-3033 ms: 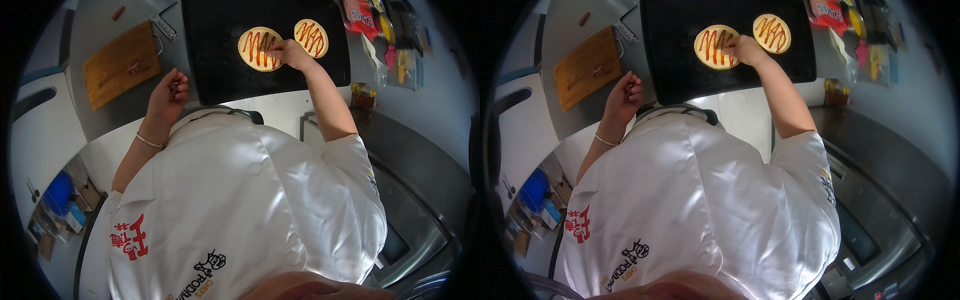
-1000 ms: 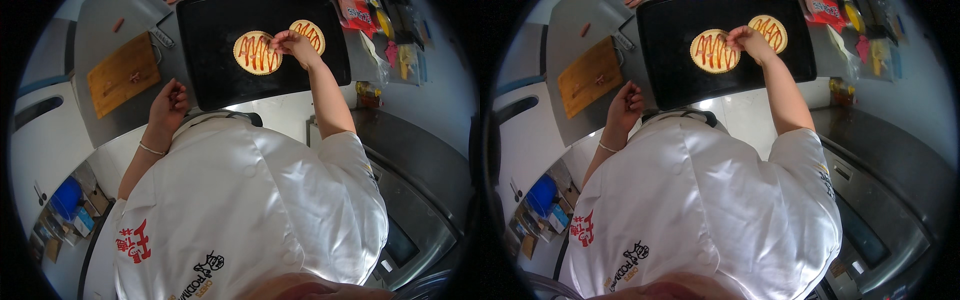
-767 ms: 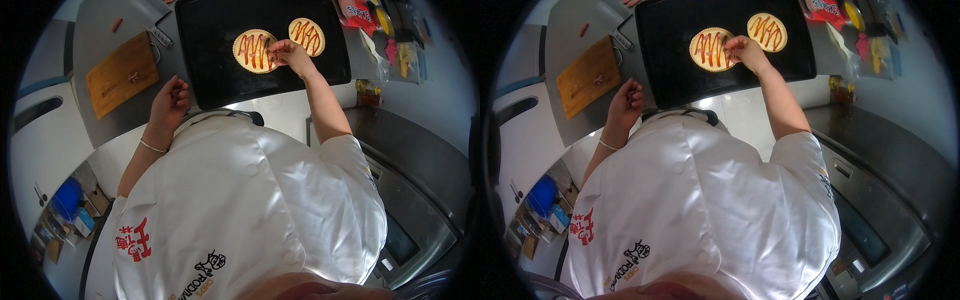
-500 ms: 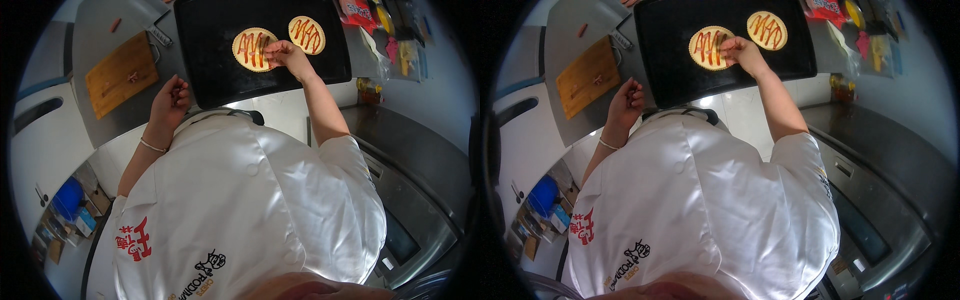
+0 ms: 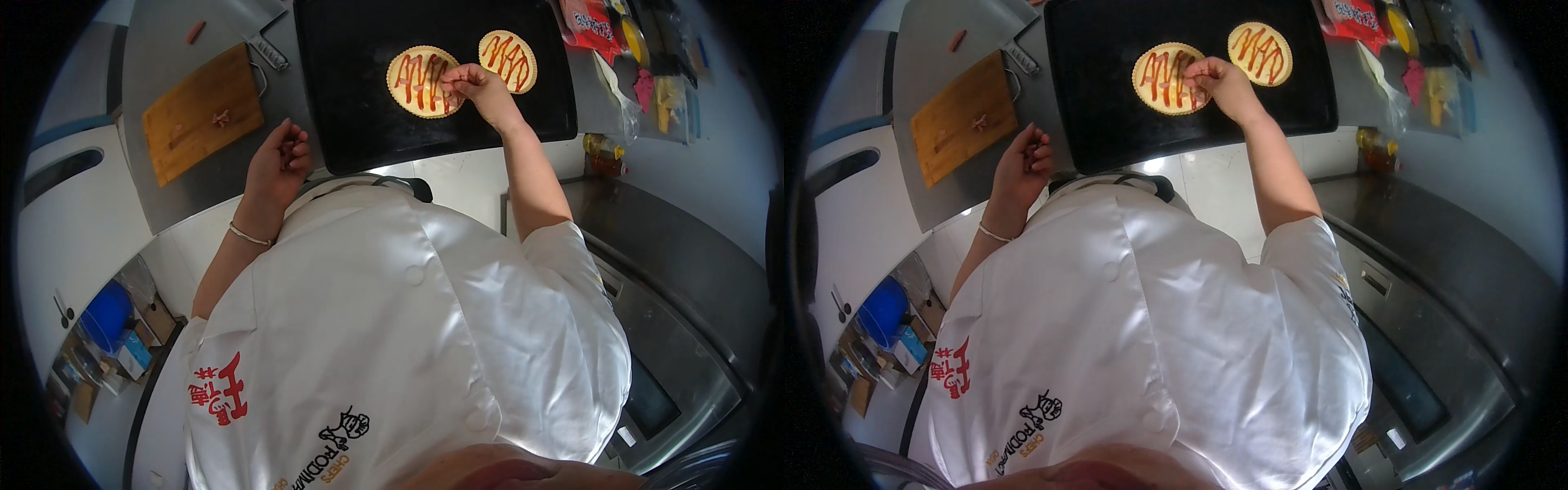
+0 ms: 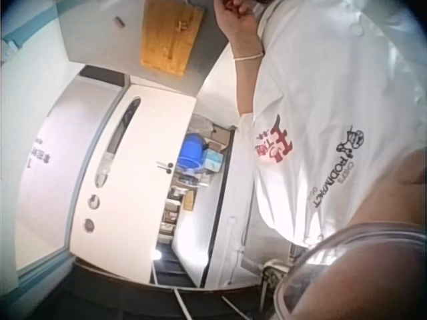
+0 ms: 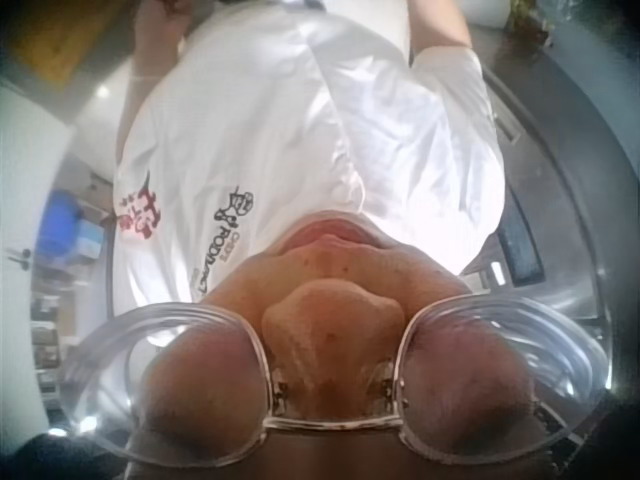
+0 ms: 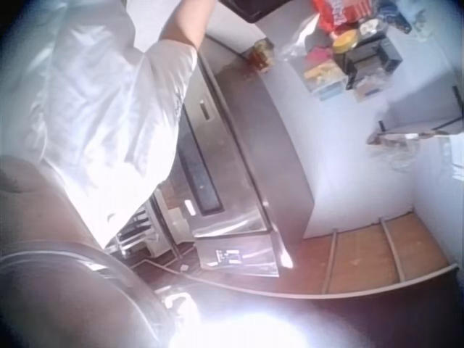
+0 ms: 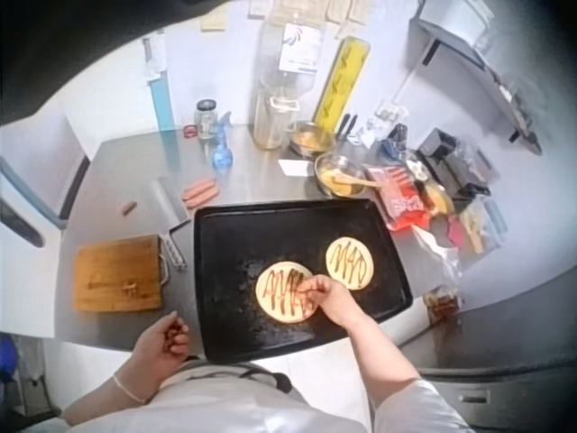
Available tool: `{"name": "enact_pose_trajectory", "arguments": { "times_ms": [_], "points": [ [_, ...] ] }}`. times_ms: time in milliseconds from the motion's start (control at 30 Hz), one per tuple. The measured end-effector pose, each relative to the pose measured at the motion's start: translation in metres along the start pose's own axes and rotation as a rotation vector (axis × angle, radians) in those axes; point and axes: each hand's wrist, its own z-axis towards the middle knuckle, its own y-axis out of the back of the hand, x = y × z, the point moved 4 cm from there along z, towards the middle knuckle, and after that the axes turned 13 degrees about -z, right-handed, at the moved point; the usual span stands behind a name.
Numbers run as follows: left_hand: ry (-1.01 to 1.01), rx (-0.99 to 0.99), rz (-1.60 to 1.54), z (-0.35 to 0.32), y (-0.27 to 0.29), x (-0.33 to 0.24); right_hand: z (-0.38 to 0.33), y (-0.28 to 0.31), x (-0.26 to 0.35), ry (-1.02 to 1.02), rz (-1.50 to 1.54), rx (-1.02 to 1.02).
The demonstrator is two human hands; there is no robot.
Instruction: The person brushes egg wash onto tart shells, pipes red sauce in a zigzag pattern, slices sausage, and arranges the pieces on the tarts. The tarts are placed on a baking tray.
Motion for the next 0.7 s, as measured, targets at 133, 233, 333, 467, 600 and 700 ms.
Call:
{"name": "enact_pose_trajectory", "arguments": {
  "times_ms": [133, 233, 333, 467, 600, 700],
  "points": [
    [-0.007, 0.011, 0.0, 0.002, 0.001, -0.001, -0.002, 0.001, 0.001, -0.056, 0.041, -0.003],
    [0.0, 0.007, -0.009, 0.002, -0.001, 0.0, 0.005, 0.021, -0.001, -0.122, 0.051, -0.201],
    [-0.022, -0.012, 0.009, 0.0, -0.001, 0.0, 0.02, 0.03, -0.01, -0.078, 0.144, -0.22],
    [-0.006, 0.001, 0.012, 0.001, 0.0, -0.001, 0.034, 0.024, -0.014, -0.03, 0.058, -0.253],
    [0.012, 0.022, 0.026, 0.005, 0.002, -0.001, 0.041, 0.023, -0.018, 0.002, 0.015, -0.355],
    [0.008, 0.022, 0.026, 0.006, 0.003, -0.002, 0.042, 0.019, -0.017, -0.014, 0.029, -0.364]
  ]
}}
